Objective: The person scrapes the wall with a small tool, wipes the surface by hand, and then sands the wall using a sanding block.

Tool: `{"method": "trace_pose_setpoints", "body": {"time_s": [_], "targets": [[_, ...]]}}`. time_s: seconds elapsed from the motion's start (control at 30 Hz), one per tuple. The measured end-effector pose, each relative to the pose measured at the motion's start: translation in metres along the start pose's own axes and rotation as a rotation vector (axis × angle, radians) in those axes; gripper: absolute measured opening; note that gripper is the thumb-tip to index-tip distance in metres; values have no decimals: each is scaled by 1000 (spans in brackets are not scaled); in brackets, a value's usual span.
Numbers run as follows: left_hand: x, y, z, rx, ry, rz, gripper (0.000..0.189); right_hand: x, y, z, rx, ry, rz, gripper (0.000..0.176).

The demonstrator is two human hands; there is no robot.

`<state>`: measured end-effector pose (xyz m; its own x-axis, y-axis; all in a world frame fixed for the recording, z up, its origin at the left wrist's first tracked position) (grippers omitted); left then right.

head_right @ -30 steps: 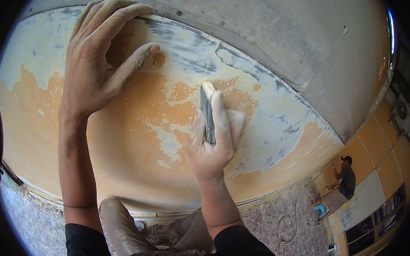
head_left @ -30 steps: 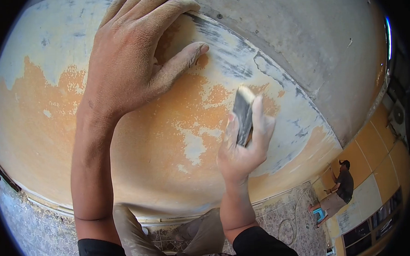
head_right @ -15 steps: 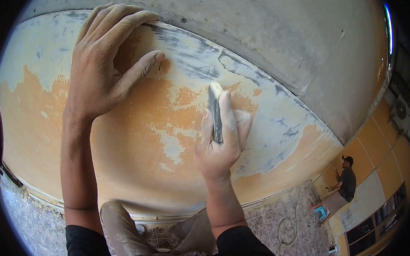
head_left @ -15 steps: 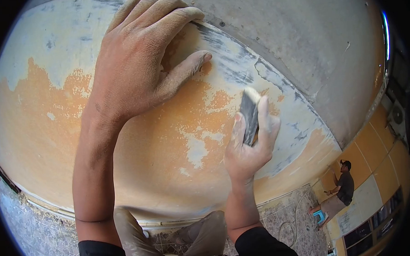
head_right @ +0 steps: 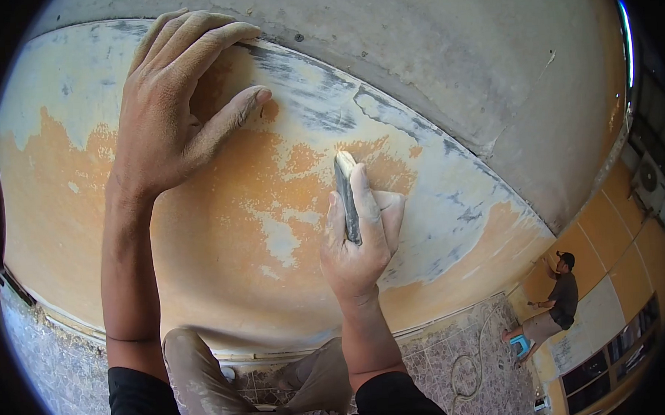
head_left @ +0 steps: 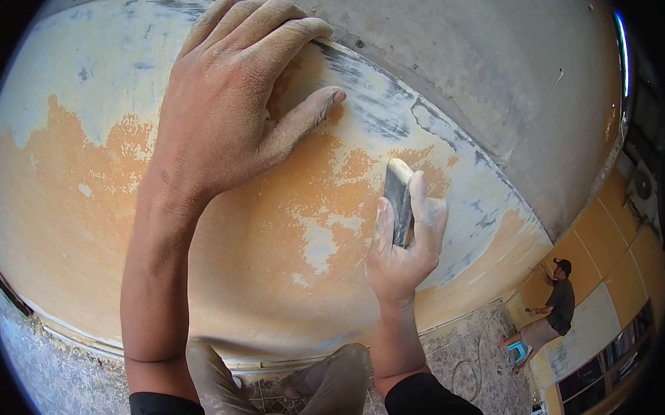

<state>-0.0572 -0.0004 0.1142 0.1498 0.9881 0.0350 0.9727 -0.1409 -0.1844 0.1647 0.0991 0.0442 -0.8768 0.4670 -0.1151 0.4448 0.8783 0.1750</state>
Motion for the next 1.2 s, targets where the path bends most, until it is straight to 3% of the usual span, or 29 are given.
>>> {"method": "trace_pose_setpoints", "body": {"time_s": [0.07,0.23,0.37,0.43,0.57,0.63,0.67,0.73,0.9,1.0,1.07,1.13,1.2], "targets": [[0,1,0,-25,-16,17,48,0,7,6,5,23,-32,54],[2,1,1,-45,-21,23,48,6,-8,-63,-86,-26,-22,54],[0,0,-1,-28,-20,20,48,4,9,-55,-195,-51,5,57],[0,-2,-1,6,-16,-5,47,-4,19,-47,-24,-18,-222,51],[-3,0,-3,15,-6,-24,44,-24,47,-35,50,156,-176,42],[0,0,-3,7,9,-32,44,-25,46,-39,-165,0,59,33],[1,0,-2,1,24,-28,44,-20,46,-41,-171,-1,59,33],[1,2,-2,-12,30,-33,45,-2,27,-54,-368,32,21,34],[-3,-1,-4,-40,-30,74,45,18,-2,-96,-599,-209,-115,39],[-2,-3,-3,-94,-63,95,44,2,14,-85,-581,-237,-44,41],[-9,-5,-3,26,-87,85,46,-18,34,-74,-482,-152,-11,40],[-13,-10,-3,6,-113,88,48,-28,46,-58,-441,-95,37,40],[-9,-11,-4,-23,-177,124,52,-32,56,-48,-195,-44,3,40]]}}
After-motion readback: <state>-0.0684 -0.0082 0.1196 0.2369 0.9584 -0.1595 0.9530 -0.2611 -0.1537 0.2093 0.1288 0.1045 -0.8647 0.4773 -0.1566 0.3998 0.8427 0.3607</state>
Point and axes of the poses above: each hand's wrist, its own z-axis away from the middle knuckle, its own x-axis out of the palm, y = z × x, the point moved 2 cm from there along -z, towards the middle knuckle, and after that the axes turned 3 degrees about z, right-handed, at the moved point
